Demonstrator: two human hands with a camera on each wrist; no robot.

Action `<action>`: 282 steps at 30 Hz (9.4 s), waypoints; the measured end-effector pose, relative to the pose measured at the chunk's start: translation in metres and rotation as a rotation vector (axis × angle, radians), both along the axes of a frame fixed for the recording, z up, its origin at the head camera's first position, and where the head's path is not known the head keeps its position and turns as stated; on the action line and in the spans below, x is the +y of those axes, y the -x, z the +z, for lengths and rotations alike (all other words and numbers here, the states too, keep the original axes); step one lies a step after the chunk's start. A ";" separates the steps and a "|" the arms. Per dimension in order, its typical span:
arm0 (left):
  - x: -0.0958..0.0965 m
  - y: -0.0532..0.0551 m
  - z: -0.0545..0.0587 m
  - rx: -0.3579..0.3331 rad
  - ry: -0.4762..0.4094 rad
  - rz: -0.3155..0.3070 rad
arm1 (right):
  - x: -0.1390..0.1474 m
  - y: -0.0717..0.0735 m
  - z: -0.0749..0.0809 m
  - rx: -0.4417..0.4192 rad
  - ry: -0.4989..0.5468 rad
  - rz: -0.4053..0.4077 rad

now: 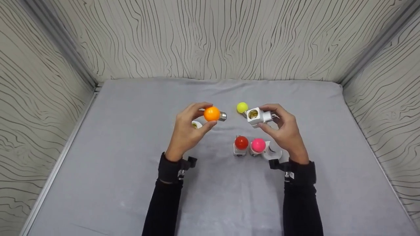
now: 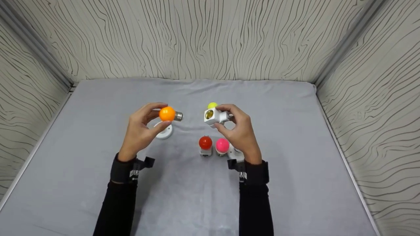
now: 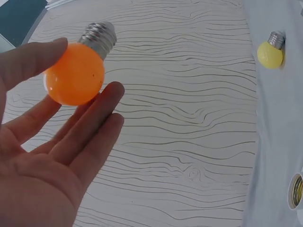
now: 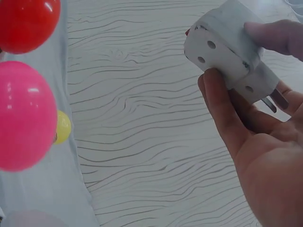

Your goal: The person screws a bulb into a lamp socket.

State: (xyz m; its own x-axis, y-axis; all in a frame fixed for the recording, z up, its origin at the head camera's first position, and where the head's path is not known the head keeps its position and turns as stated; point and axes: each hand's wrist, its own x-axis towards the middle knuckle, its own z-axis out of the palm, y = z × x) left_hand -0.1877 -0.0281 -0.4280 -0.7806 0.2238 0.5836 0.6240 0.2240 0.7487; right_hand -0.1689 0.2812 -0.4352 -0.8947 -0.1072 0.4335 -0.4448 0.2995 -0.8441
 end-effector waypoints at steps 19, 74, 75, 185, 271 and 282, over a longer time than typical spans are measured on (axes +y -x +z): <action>0.013 0.001 -0.004 0.003 0.082 -0.055 | -0.029 -0.001 0.003 0.051 -0.249 0.090; 0.021 0.002 -0.009 -0.040 0.062 -0.042 | -0.038 0.001 -0.002 -0.018 -0.053 0.051; 0.021 0.001 -0.009 -0.041 0.057 -0.047 | -0.038 0.002 -0.002 -0.016 -0.048 0.057; 0.012 -0.002 0.000 0.072 0.009 -0.189 | -0.031 -0.006 0.009 0.012 0.013 0.142; 0.011 -0.006 0.006 0.126 -0.019 -0.185 | -0.037 -0.010 0.013 -0.006 0.076 0.155; 0.008 -0.006 0.006 0.086 0.017 -0.170 | -0.038 -0.009 0.013 0.027 0.124 0.174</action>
State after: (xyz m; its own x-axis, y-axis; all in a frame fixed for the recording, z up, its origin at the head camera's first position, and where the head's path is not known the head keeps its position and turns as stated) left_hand -0.1816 -0.0198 -0.4220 -0.6778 0.3591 0.6416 0.7156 0.1219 0.6878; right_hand -0.1596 0.2429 -0.4222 -0.8553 -0.2033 0.4766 -0.5038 0.1112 -0.8566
